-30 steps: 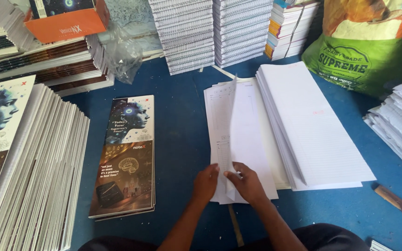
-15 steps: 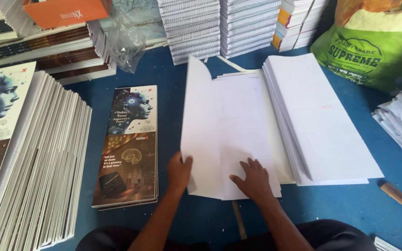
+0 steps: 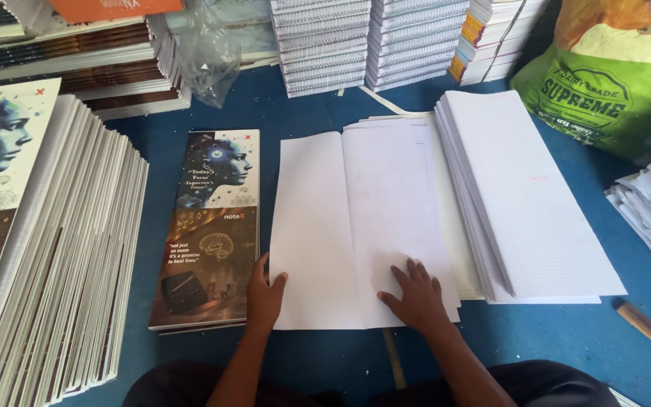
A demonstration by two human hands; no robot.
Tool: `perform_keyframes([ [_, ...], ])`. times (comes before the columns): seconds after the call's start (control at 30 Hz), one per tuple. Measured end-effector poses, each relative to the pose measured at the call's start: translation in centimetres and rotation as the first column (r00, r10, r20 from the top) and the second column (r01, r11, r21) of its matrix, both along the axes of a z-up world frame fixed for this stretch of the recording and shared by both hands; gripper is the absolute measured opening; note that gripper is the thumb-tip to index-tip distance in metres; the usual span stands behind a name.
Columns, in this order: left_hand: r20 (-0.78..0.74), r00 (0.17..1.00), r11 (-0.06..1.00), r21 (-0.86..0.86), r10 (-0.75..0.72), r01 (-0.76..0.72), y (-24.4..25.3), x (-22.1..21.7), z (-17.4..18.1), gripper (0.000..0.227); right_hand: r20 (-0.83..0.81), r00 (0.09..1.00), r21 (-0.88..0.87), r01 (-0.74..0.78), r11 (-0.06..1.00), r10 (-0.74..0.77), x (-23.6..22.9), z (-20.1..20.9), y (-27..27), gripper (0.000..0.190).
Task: The person assembles notebooks by inserting a cover sheet into a stack of loose pages. They repeatedly open the page stack, place the cover on top, and then stack the completed notebook onto a growing pile.
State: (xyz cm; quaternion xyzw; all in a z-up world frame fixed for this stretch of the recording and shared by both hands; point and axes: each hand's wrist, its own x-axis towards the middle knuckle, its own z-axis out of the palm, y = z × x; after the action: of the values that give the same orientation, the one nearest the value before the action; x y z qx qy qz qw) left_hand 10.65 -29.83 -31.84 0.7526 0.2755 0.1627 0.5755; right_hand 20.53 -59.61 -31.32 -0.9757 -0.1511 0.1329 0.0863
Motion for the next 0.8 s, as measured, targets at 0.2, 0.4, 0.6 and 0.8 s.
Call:
perform_keyframes([
  [0.2, -0.198, 0.98, 0.995, 0.101, -0.003, 0.024, 0.1, -0.9, 0.0, 0.055, 0.033, 0.999, 0.005, -0.01, 1.0, 0.01, -0.1, -0.1, -0.3, 0.068],
  [0.4, -0.112, 0.994, 0.939, 0.34, -0.012, 0.05, 0.1, -1.2, 0.3, 0.031, 0.047, 0.998, 0.067, 0.027, 0.997, -0.03, -0.2, 0.9, -0.6, 0.064],
  [0.6, -0.083, 0.986, 0.954, 0.256, -0.141, 0.158, -2.3, -1.2, 0.5, 0.031, 0.096, 0.983, 0.258, 0.124, 0.958, -0.153, 0.4, 5.3, -2.3, 0.058],
  [0.8, -0.057, 0.975, 0.95, 0.223, -0.213, 0.22, -5.6, -0.1, 2.7, 0.034, 0.111, 0.947, 0.139, 0.284, 0.949, -0.3, 4.2, 13.0, -8.9, 0.061],
])
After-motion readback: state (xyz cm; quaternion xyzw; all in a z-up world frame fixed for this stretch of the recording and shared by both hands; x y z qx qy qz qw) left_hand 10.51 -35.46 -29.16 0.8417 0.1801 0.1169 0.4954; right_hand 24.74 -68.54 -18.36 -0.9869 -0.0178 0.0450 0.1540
